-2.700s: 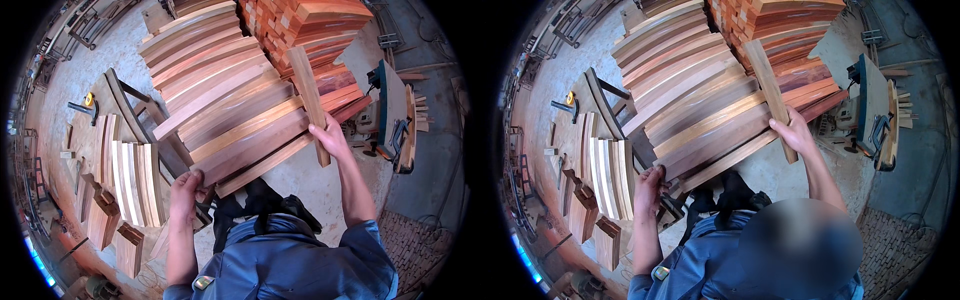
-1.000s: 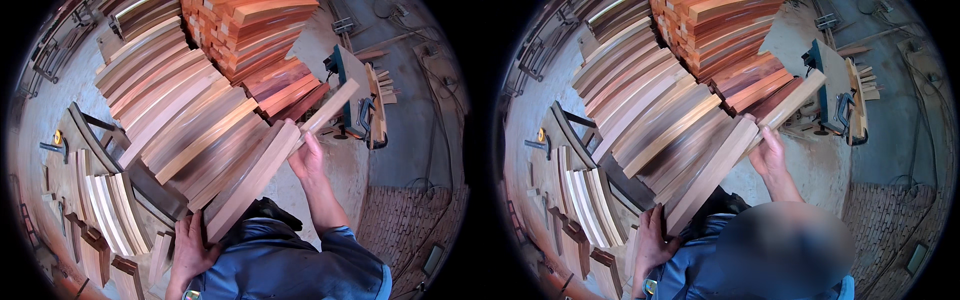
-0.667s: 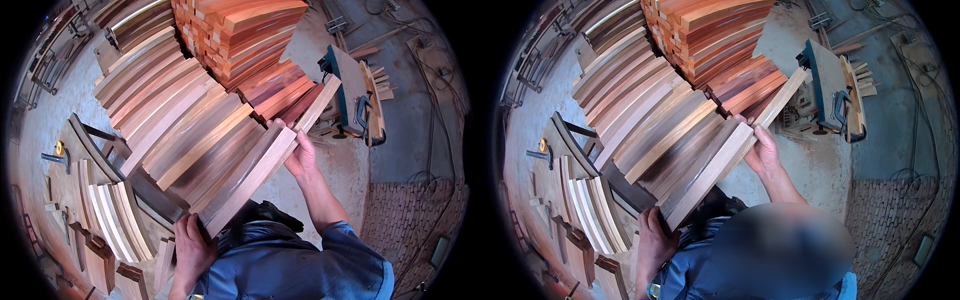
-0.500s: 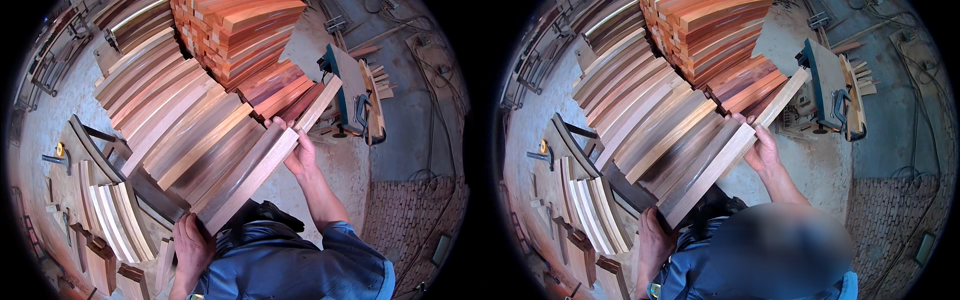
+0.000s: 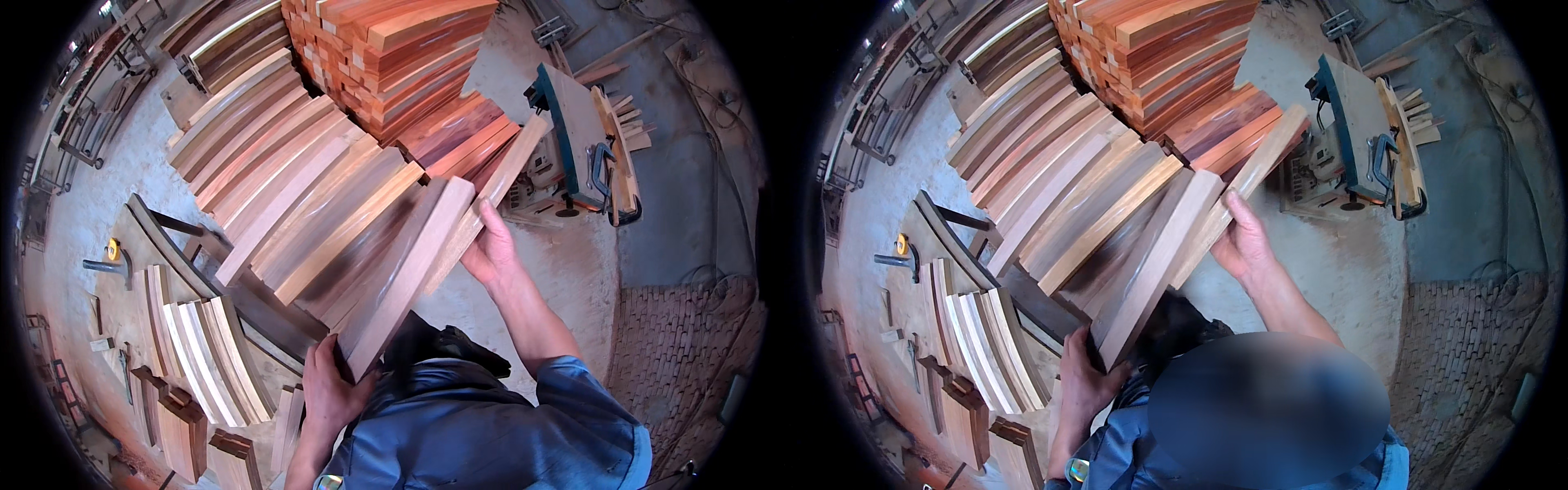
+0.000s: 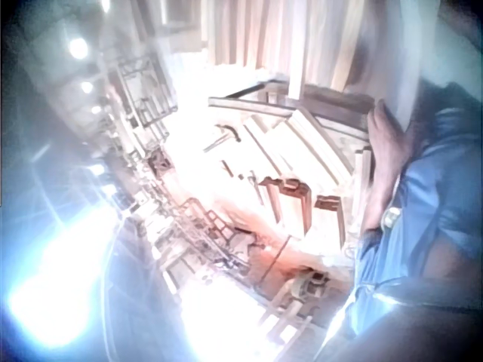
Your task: The person repeatedly picks up wooden planks from a workbench and stacks them onto a growing pile. They handle the planks one by one, occasionally adjusting the alignment of the stack. The task continues throughout the clip with the person moving planks between two locations on the bench.
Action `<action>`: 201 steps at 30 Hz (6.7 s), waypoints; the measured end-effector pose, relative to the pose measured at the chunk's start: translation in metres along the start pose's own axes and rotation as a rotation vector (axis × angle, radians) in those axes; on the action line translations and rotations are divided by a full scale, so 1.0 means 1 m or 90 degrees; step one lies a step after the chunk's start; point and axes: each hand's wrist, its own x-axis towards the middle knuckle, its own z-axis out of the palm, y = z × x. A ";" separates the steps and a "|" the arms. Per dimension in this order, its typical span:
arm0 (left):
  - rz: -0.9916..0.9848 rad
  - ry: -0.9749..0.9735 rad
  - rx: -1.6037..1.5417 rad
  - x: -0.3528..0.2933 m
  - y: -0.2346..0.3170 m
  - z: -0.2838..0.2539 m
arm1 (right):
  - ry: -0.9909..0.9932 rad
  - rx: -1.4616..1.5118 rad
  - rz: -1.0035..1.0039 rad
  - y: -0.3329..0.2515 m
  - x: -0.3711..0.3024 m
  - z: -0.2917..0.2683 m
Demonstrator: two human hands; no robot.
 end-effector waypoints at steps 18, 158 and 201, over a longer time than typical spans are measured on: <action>-0.216 -0.036 -0.299 0.019 0.017 0.023 | 0.002 -0.123 0.053 0.063 -0.045 0.033; -0.107 -0.010 -0.603 -0.052 -0.019 0.040 | -0.161 0.019 0.159 0.086 -0.055 -0.001; -0.389 0.487 0.141 -0.377 -0.219 -0.097 | -0.666 -0.526 0.347 0.289 -0.168 0.051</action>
